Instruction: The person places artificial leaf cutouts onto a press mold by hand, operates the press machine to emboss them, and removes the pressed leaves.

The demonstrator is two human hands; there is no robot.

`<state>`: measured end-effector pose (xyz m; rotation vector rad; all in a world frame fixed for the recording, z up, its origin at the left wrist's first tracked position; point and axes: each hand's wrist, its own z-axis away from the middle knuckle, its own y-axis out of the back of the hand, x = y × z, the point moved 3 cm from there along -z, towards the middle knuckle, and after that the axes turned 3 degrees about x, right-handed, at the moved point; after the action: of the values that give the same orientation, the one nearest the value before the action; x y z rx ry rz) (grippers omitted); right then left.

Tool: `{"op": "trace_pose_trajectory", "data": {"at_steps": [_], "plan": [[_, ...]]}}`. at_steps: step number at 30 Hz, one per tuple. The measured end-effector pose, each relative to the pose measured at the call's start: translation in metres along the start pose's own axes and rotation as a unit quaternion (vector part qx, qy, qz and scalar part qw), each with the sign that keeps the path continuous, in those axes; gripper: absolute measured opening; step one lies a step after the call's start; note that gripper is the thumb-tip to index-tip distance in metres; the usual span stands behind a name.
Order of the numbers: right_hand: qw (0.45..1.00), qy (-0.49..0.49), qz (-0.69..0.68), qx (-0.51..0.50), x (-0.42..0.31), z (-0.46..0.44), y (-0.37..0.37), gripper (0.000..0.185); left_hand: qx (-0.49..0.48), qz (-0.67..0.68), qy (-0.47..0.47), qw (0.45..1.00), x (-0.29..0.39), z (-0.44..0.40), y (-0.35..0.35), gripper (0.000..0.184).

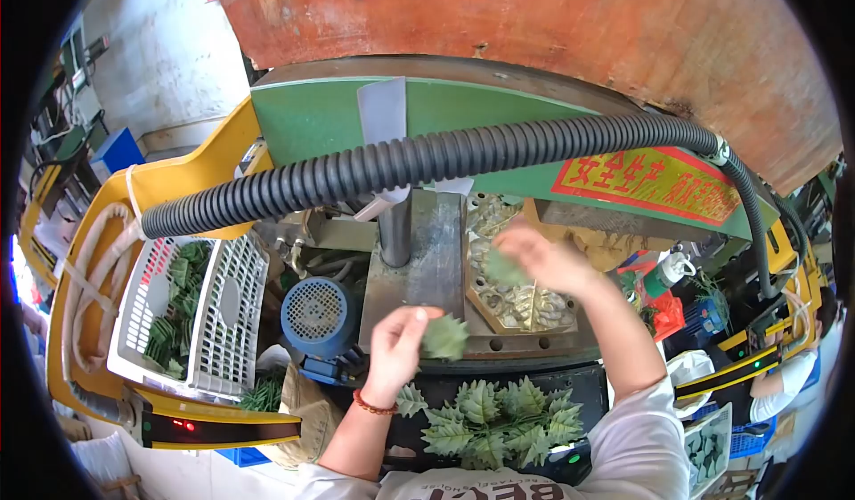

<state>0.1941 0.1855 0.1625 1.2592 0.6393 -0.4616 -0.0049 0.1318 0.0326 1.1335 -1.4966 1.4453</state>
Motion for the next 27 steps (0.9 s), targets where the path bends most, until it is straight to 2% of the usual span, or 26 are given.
{"op": "trace_pose_trajectory", "data": {"at_steps": [1,2,4,5,7,9,10,12,13,14,15,17,18,19,22,27], "plan": [[0.959,0.275,0.066,-0.008,-0.004,-0.014,-0.018,0.022,-0.032,0.016,0.014,0.999,0.002,0.004,-0.007,0.011],[0.841,0.527,0.122,-0.018,-0.011,-0.013,-0.038,0.018,-0.063,0.03,0.03,0.997,0.002,0.007,-0.01,0.011],[0.852,0.515,0.082,0.054,-0.013,0.004,-0.063,0.017,-0.046,0.028,0.002,0.999,0.004,0.006,-0.007,0.01],[0.852,0.515,0.082,0.053,-0.01,0.005,-0.068,0.017,-0.034,0.024,-0.025,0.999,0.006,0.005,-0.006,0.009],[0.888,0.437,-0.097,0.1,0.002,0.0,-0.068,0.014,-0.011,0.019,-0.074,0.997,0.007,0.006,-0.004,0.011],[0.93,0.263,-0.228,0.118,0.019,-0.01,-0.048,0.017,0.023,0.062,-0.038,0.997,0.006,0.007,0.006,0.01],[0.96,0.096,-0.225,0.136,0.019,-0.015,-0.032,0.011,0.056,0.102,-0.004,0.993,0.006,0.007,0.015,0.01],[0.961,0.198,0.036,0.189,0.053,-0.062,-0.013,0.011,0.12,0.187,0.061,0.973,0.002,0.006,0.025,0.01],[0.961,0.199,0.039,0.19,0.06,-0.082,-0.01,0.011,0.119,0.19,0.06,0.973,-0.001,0.007,0.023,0.01],[0.943,0.226,0.161,0.186,0.062,-0.1,-0.012,0.009,0.091,0.141,0.058,0.984,-0.006,0.01,0.02,0.011],[0.91,0.249,0.279,0.179,0.064,-0.115,-0.016,0.009,0.063,0.09,0.056,0.992,-0.012,0.015,0.017,0.012],[0.801,0.289,0.498,0.165,0.062,-0.137,-0.023,0.009,0.007,-0.017,0.043,0.999,-0.015,0.016,0.015,0.014],[0.886,0.241,0.362,0.162,0.066,-0.141,-0.018,0.011,0.008,-0.02,0.038,0.999,-0.013,0.015,0.019,0.014],[0.946,0.186,0.218,0.151,0.074,-0.144,-0.015,0.014,-0.001,-0.044,0.025,0.999,-0.011,0.015,0.025,0.014],[0.947,0.209,0.196,0.146,0.103,-0.15,-0.004,0.015,-0.026,-0.106,-0.005,0.994,-0.011,0.019,0.034,0.015],[0.948,0.242,0.112,0.173,0.135,-0.157,-0.006,0.016,-0.069,-0.087,-0.012,0.994,-0.015,0.016,0.013,0.016]]}}
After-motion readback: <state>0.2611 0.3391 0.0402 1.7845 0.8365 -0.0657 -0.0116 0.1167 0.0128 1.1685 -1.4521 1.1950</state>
